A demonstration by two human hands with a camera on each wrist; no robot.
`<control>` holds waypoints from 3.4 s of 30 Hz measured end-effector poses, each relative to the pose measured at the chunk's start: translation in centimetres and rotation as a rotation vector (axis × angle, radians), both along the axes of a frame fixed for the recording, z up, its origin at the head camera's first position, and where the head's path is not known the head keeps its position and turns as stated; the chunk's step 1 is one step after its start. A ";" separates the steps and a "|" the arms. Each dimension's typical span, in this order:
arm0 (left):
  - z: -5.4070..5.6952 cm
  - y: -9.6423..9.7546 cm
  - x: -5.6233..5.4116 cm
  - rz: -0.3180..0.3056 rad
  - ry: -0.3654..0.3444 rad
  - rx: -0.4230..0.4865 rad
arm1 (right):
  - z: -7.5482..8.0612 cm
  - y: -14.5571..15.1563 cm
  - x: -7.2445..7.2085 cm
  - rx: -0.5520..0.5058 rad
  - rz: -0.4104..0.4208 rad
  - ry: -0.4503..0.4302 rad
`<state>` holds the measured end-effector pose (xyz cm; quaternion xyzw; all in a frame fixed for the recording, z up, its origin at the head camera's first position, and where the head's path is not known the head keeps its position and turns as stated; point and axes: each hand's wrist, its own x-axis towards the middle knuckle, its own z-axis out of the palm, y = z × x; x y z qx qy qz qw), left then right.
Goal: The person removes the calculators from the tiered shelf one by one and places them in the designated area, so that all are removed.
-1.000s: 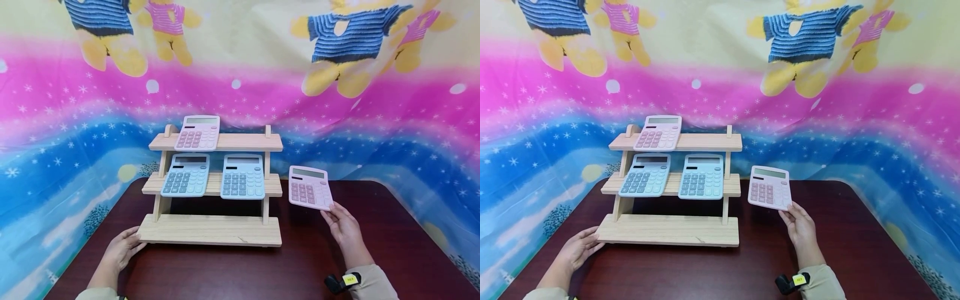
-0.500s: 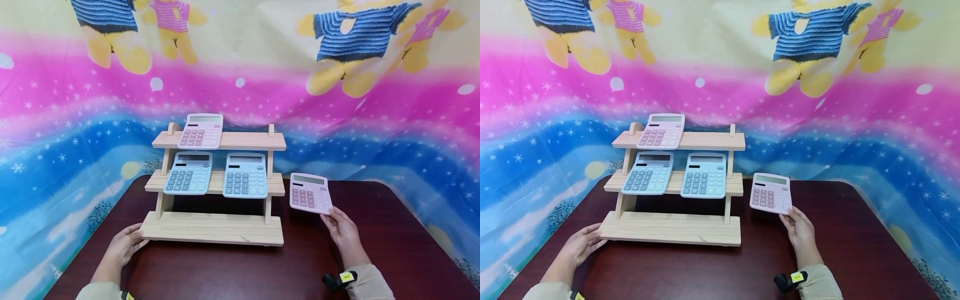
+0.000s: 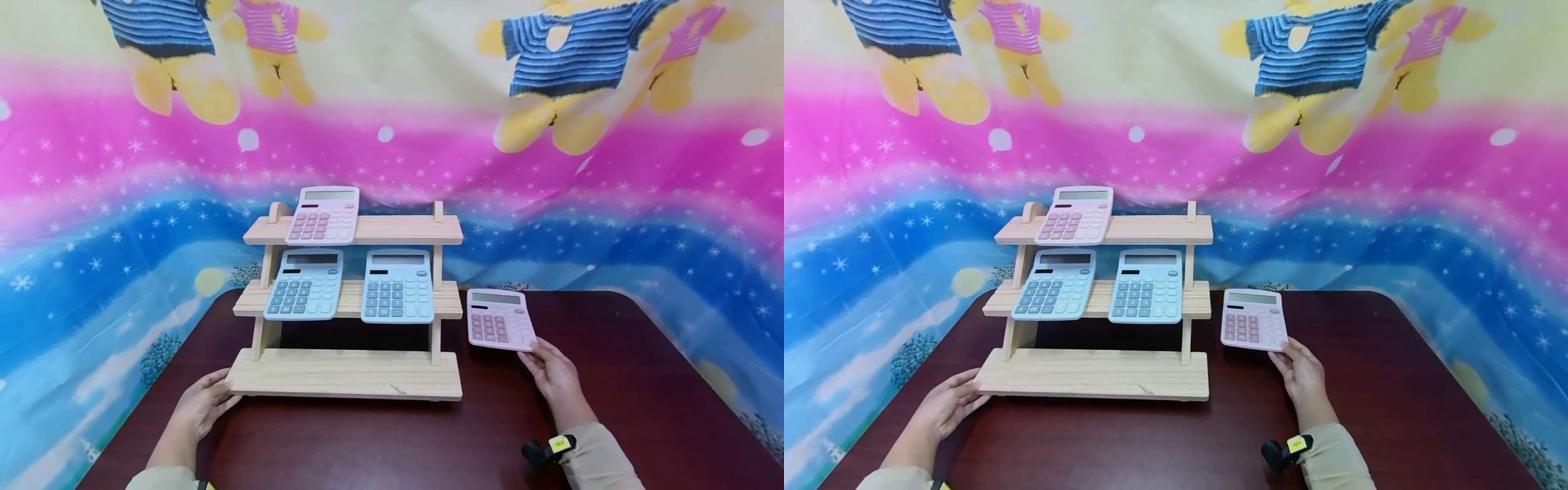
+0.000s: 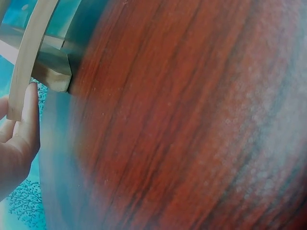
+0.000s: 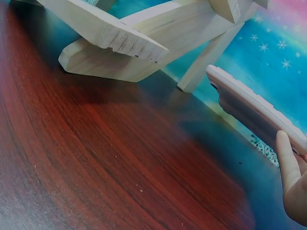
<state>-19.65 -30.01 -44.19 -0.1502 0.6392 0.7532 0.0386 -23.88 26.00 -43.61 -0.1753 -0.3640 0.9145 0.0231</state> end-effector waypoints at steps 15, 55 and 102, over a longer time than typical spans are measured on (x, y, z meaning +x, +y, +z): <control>-0.1 -0.3 -0.2 -0.014 0.012 0.001 | -0.4 -0.1 -0.3 0.044 0.004 -0.033; -0.1 -0.1 0.0 -0.010 -0.008 -0.014 | -0.6 0.7 -1.2 0.110 0.084 -0.076; -0.1 -0.1 0.0 -0.018 -0.010 0.007 | 0.0 2.1 1.2 0.527 0.130 -0.132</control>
